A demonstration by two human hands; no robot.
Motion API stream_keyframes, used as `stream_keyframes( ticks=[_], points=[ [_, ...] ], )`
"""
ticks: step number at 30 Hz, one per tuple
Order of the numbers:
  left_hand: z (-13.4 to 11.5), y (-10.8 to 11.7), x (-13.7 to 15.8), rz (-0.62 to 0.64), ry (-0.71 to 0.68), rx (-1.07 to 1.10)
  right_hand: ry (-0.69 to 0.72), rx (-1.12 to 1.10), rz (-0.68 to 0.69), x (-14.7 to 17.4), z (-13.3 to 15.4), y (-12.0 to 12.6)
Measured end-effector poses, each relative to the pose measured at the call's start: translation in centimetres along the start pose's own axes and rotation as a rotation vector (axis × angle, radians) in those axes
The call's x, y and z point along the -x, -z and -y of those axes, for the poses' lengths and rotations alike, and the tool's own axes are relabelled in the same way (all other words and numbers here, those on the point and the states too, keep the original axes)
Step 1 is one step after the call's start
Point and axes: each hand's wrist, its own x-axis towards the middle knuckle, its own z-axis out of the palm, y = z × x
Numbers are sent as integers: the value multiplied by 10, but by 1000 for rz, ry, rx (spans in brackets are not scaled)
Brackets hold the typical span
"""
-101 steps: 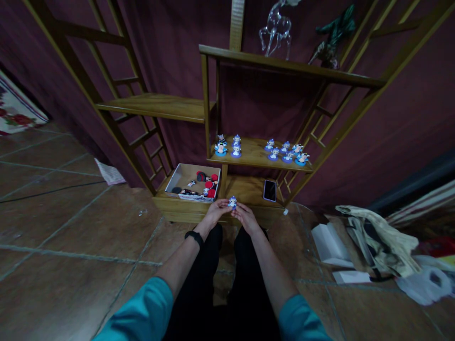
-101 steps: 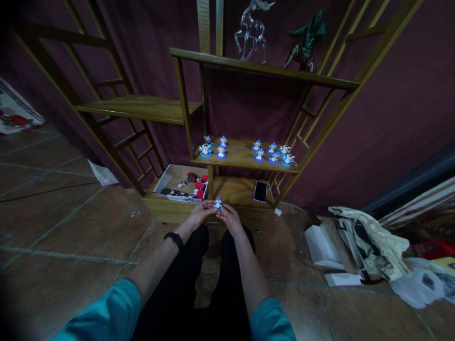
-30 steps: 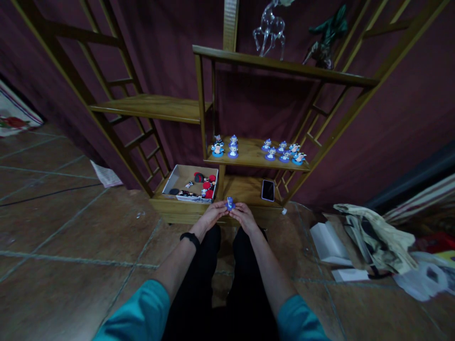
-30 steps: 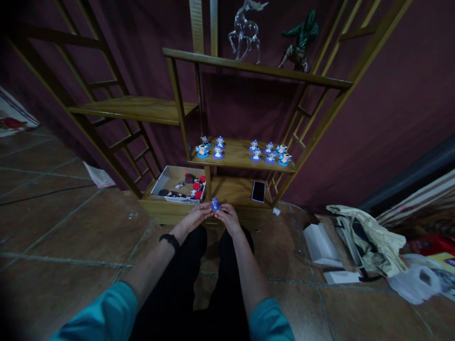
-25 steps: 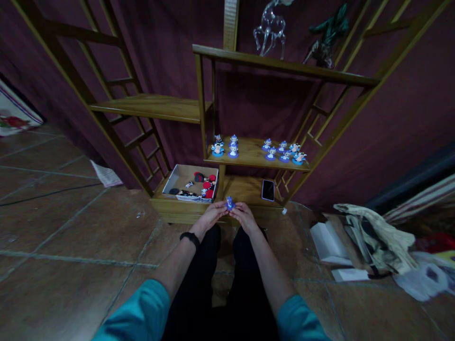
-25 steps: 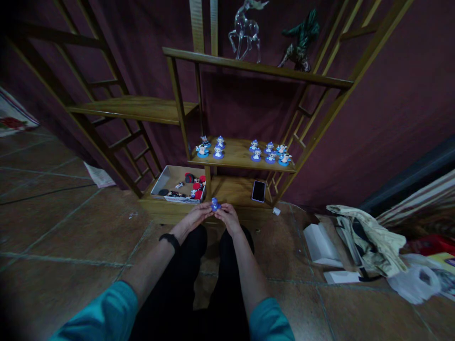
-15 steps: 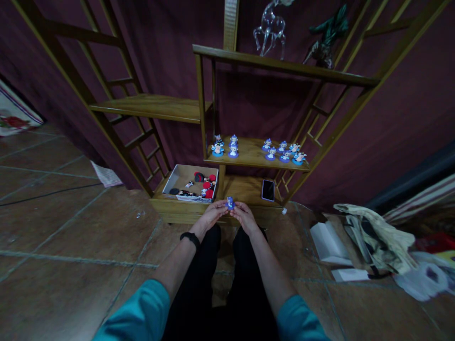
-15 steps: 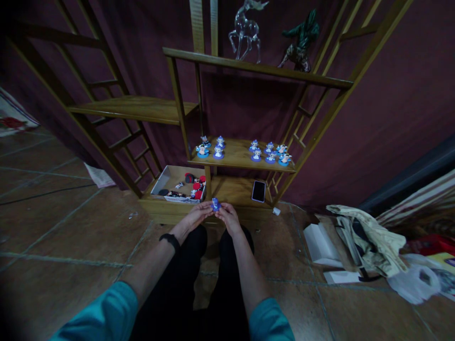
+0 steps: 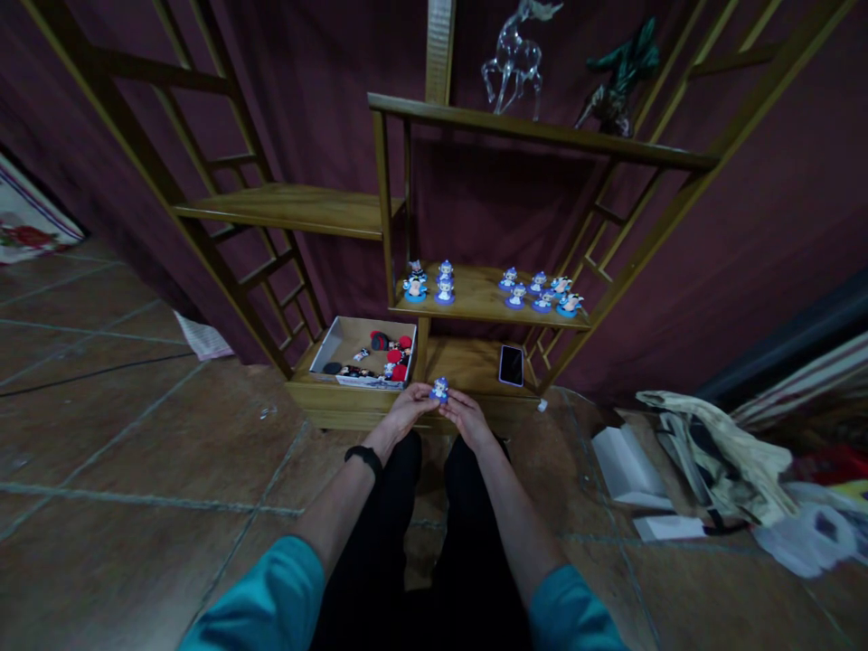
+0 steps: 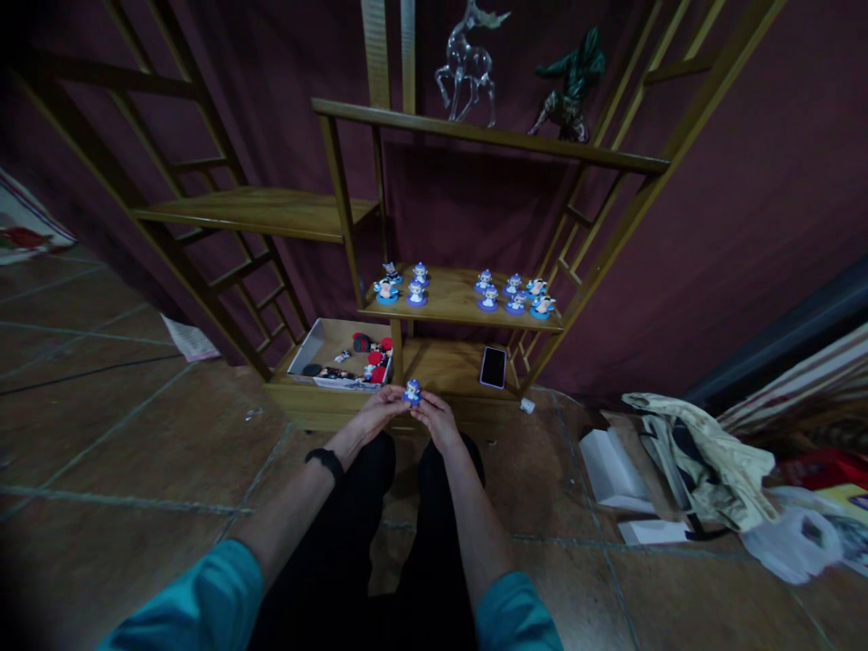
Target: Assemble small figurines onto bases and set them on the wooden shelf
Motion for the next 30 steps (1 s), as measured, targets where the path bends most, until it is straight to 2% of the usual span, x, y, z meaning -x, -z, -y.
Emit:
stream_keyframes(
  ticks=[6,11,15,23,30],
  points=[
    [2,1,-1,-3,-17,3,23,40,69,8,5,-5],
    [0,0,-2,32,3,-26,43,51,13,7,2,-5],
    [-5,-3,0,49,44,-20,48,55,23,5,0,-4],
    [-8,-4,4,38,66,31,40,43,32,9,3,-5],
    [-1,0,0,-12,32,-13,12,94,56,9,5,-9]
  ],
)
